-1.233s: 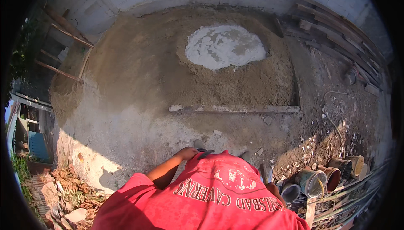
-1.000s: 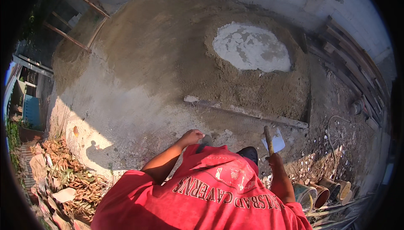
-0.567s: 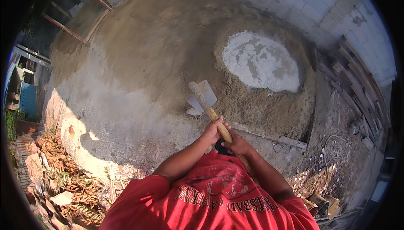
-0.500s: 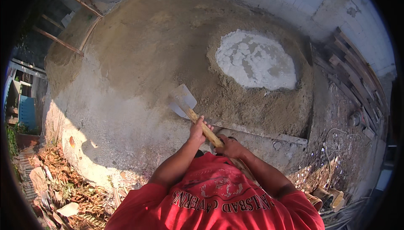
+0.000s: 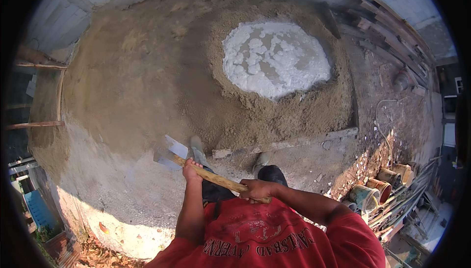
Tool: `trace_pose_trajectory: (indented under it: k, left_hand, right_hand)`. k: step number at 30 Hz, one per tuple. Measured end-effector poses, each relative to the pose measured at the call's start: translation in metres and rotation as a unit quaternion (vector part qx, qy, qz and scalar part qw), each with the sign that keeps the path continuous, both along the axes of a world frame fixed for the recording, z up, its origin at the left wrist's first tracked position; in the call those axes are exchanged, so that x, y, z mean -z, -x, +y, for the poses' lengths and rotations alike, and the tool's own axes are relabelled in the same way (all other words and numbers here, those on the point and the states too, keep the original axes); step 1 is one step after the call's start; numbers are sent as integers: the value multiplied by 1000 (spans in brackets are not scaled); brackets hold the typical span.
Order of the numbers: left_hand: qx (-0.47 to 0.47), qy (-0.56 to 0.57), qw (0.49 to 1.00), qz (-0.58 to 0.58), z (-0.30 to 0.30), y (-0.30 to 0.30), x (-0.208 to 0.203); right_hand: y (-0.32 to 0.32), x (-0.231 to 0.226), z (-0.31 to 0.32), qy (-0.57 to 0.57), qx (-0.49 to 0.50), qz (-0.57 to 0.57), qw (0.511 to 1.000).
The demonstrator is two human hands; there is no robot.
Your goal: The person mixes dry material with water in a central pit using a hoe, repeatedly pulling material from the edges into the water and pushing the mixture back until it reaches a thick consistency.
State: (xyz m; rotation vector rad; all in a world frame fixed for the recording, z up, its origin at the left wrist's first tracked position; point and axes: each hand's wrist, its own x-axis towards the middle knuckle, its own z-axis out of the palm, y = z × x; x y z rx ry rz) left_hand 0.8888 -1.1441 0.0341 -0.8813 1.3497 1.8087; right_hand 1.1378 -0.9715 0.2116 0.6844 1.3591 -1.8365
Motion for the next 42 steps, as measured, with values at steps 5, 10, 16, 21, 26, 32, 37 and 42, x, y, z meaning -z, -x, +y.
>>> trace_pose_trajectory:
  k: [5,10,16,21,26,32,37,42]
  left_hand:
    - [97,103,990,-23,41,120,79]
    - [221,185,957,36,74,247,206]
    - [312,225,923,4,150,321,322]
    - [337,230,913,-17,204,237,359]
    - [209,148,961,-106,257,96,327]
    - [58,-17,981,-185,317,-46,236]
    - [6,-121,969,-216,370,-135,97]
    - [-10,-281,912,-299,379,-199,18]
  right_hand:
    - [104,89,-36,193,190,-91,958]
    - [224,227,-72,270,313,-120,903]
    - [318,375,-21,324,388,-107,856]
    - [257,407,28,287,399,-165,855]
    - [131,349,139,129,275,-208,930]
    - [37,195,271,-28,83,-226,970]
    - [-22,55,325,-159,-37,-237,958]
    - [-49,-35,331,-266,-79,-308,910]
